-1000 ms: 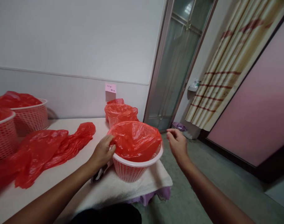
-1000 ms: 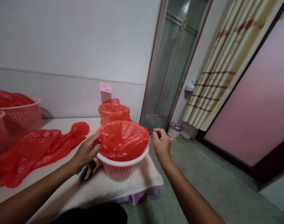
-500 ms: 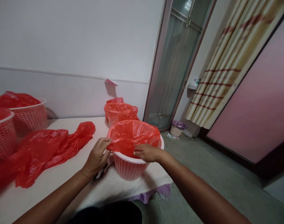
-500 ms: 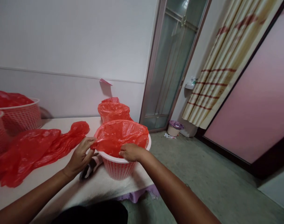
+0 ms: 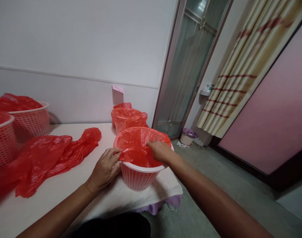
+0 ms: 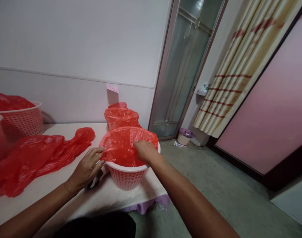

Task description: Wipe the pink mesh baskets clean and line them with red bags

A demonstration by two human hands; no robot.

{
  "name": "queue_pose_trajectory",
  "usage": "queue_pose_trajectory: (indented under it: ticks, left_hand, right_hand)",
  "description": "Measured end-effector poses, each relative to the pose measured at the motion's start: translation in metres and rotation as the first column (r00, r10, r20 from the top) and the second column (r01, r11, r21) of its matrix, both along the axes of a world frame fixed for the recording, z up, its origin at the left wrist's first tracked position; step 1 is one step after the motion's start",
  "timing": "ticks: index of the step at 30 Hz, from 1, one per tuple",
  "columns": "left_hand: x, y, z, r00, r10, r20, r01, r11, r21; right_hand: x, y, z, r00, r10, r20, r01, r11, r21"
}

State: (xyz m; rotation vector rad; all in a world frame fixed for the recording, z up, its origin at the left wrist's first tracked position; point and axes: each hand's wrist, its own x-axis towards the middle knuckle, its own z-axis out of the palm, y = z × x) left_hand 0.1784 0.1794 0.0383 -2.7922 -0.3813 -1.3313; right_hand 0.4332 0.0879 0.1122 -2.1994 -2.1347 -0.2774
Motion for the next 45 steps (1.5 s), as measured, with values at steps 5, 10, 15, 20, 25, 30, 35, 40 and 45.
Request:
queue_pose_trajectory:
  ticks: [5,10,15,20,25,30,35,40,45]
  left_hand:
    - [-0.002,0.003,-0.003,0.999,0.039,-0.018,-0.038,0.999,0.027]
    - [-0.006,0.003,-0.009,0.999,0.054,0.0,-0.054,0.998,0.028]
    - [-0.007,0.001,-0.009,0.999,0.04,0.007,-0.041,0.998,0.05]
    - [-0.008,0.001,-0.014,0.998,0.061,0.016,-0.062,0.997,0.047]
    - [-0.011,0.003,-0.022,0.998,0.069,0.001,-0.069,0.997,-0.046]
    - [-0.01,0.001,-0.026,0.996,0.075,-0.042,-0.078,0.994,-0.082]
    - [-0.01,0.002,-0.027,0.998,0.063,0.002,-0.062,0.991,-0.123]
    - [-0.009,-0.003,-0.007,0.993,0.114,-0.001,-0.114,0.993,-0.019]
    - [0.003,-0.019,0.01,0.997,0.051,-0.052,-0.042,0.985,0.166]
  right_hand:
    - [0.01,-0.013,-0.002,0.998,-0.057,-0.013,0.058,0.995,0.078]
    - [0.02,-0.048,-0.016,0.992,0.063,-0.113,-0.022,0.941,0.338]
    - [0.023,-0.08,-0.038,0.983,0.177,-0.057,-0.114,0.817,0.565]
    - [0.018,-0.097,-0.056,0.978,0.204,-0.04,-0.121,0.716,0.687]
    - [0.012,-0.103,-0.067,0.972,0.225,-0.068,-0.104,0.671,0.734]
    - [0.009,-0.107,-0.075,0.964,0.251,-0.082,-0.104,0.644,0.758]
    - [0.011,-0.112,-0.085,0.959,0.259,-0.117,-0.08,0.638,0.766]
    - [0.012,-0.106,-0.087,0.952,0.269,-0.149,-0.06,0.638,0.768]
    - [0.011,-0.099,-0.083,0.96,0.25,-0.13,-0.064,0.642,0.764]
